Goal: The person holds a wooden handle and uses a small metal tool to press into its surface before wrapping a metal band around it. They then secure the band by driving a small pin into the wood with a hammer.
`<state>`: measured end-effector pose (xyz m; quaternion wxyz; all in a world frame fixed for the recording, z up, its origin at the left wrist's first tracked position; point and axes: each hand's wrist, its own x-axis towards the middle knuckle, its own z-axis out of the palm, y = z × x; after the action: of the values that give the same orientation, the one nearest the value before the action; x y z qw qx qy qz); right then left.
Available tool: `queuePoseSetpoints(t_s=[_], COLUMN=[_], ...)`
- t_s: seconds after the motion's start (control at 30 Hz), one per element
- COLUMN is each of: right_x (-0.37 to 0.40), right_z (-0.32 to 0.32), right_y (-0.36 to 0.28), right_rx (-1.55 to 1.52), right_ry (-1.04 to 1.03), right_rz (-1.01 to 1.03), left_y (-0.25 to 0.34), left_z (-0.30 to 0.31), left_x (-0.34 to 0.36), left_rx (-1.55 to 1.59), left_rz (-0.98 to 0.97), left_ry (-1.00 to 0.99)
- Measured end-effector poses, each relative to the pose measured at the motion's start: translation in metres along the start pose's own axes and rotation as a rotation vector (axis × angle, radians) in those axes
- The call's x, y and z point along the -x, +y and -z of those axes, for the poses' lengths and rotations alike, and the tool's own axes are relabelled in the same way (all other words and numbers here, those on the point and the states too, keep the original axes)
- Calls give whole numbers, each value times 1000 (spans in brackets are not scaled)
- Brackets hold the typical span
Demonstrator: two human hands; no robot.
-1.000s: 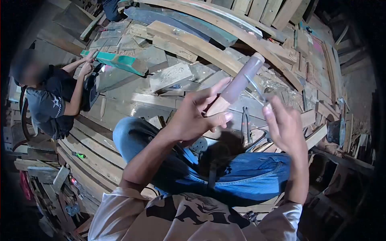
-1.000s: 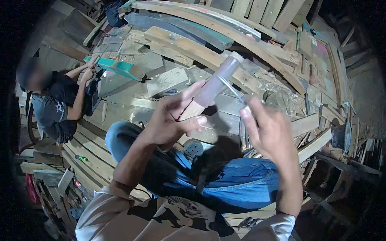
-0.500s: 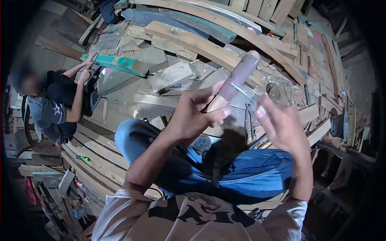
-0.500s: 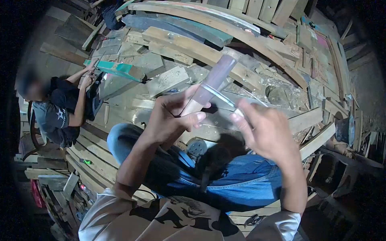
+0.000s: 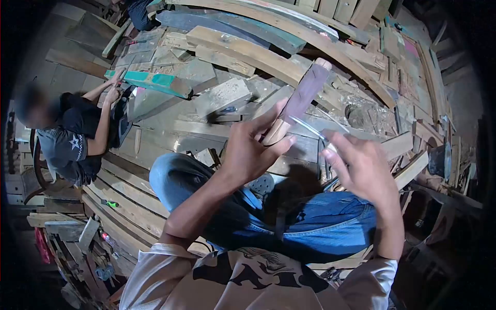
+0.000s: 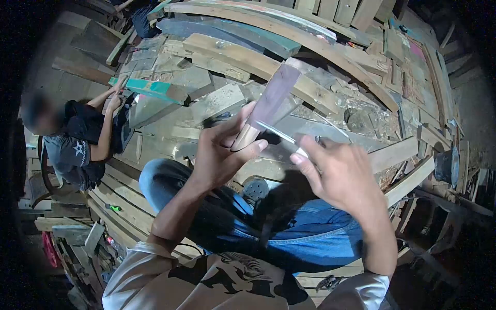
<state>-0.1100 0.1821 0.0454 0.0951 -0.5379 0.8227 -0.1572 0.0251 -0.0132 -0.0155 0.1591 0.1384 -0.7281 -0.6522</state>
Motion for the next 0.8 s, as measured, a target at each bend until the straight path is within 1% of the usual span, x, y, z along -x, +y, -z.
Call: queuePoseSetpoints(t_s=[0.07,0.13,0.17,0.2,0.27,0.33,0.37,0.47,0.53,0.6,0.63,0.67,0.73,0.77,0.8], right_x=[-2,0,0,0,-1,0,-1,-1,-3,-3,-2,-2,-2,-3,-3], right_z=[1,1,-1,-6,-1,-4,-4,-6,-4,-5,-8,-11,-9,-8,-7], right_y=[9,5,4,4,7,8,10,1,8,7,3,1,5,8,10], right_rx=[33,27,17,30,3,29,62,65,41,60,79,96,86,75,67], right_ry=[116,79,42,61,26,51,82,12,44,71,47,20,21,45,71], right_rz=[-65,-28,8,58,-9,-17,-21,23,-76,-52,-17,14,18,-15,-46], left_y=[2,1,5,7,3,6,6,-5,4,11,1,0,2,5,5], left_z=[-1,-2,-1,0,1,0,0,-2,-3,-3,-5,-4,-4,-4,-4], left_x=[1,0,-1,0,0,0,0,-1,0,1,1,1,0,0,2], left_rx=[-109,-102,-120,-139,-105,-200,-181,-207,-209,-315,-318,-320,-382,-419,-417], left_rz=[-1,-46,-8,34,82,83,86,58,53,110,-32,-31,12,61,62], left_ry=[35,55,10,-38,-32,-31,-28,-23,-27,-33,35,37,22,13,15])
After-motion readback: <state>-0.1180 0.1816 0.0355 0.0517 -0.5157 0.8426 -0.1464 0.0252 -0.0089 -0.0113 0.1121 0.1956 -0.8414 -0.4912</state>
